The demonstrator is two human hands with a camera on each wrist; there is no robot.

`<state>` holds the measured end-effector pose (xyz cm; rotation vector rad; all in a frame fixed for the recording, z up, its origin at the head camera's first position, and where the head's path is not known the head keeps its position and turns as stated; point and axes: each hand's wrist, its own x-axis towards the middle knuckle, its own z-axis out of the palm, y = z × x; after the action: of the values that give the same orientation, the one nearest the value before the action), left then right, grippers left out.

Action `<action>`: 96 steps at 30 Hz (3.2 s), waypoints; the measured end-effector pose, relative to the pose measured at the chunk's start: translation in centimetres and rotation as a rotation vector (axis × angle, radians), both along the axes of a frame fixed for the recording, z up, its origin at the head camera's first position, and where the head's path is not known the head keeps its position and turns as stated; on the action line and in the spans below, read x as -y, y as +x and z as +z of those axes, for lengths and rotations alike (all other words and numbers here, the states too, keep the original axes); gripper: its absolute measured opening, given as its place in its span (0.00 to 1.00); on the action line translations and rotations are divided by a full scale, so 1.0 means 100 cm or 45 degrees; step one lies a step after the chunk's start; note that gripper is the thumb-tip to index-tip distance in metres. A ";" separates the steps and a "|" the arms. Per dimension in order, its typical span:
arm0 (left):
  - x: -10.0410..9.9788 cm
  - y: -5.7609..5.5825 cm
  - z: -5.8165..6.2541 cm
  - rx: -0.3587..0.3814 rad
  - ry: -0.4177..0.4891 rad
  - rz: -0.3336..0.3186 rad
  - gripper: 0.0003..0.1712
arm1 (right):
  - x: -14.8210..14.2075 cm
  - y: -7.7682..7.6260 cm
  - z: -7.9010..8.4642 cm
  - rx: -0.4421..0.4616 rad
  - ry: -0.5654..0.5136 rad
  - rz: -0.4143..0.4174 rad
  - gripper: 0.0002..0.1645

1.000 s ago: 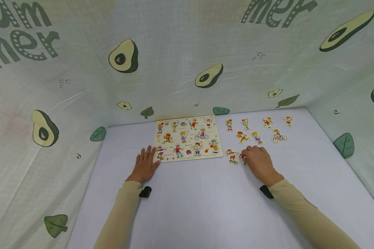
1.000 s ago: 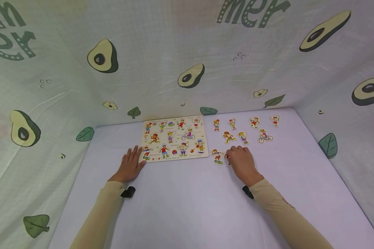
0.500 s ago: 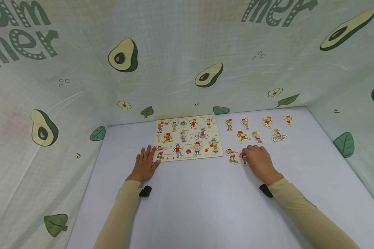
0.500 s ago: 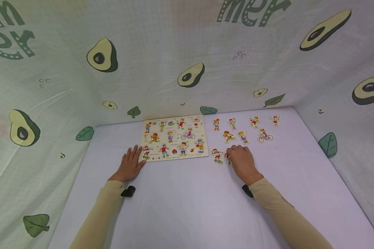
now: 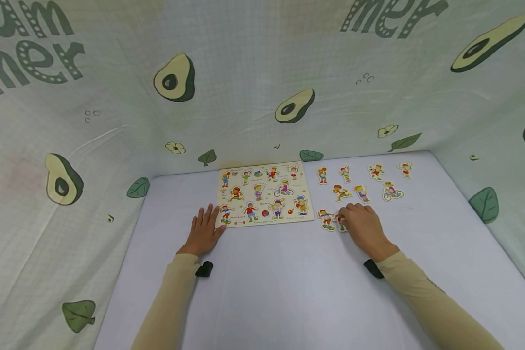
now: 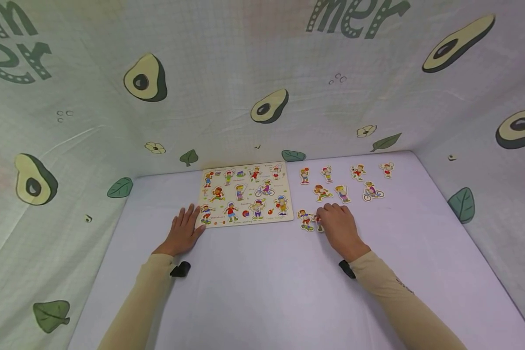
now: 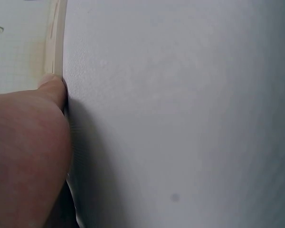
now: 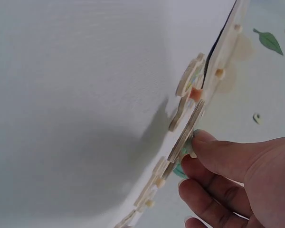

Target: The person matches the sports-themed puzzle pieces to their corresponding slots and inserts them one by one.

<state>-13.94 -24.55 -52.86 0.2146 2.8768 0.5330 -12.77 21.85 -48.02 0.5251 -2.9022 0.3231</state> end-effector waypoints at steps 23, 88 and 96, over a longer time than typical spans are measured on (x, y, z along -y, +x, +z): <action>0.002 0.000 0.000 0.004 0.019 -0.013 0.43 | 0.048 -0.017 0.017 -0.073 -0.073 0.115 0.13; 0.002 -0.003 -0.001 0.016 0.017 -0.011 0.42 | 0.229 -0.069 -0.011 0.110 -0.031 0.323 0.05; 0.001 -0.003 -0.001 0.024 0.017 -0.007 0.42 | 0.230 -0.069 -0.010 0.102 0.005 0.377 0.07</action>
<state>-14.23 -24.67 -52.96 0.2179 2.8542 0.5506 -19.72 -1.17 -49.07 0.9668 -2.8980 0.3859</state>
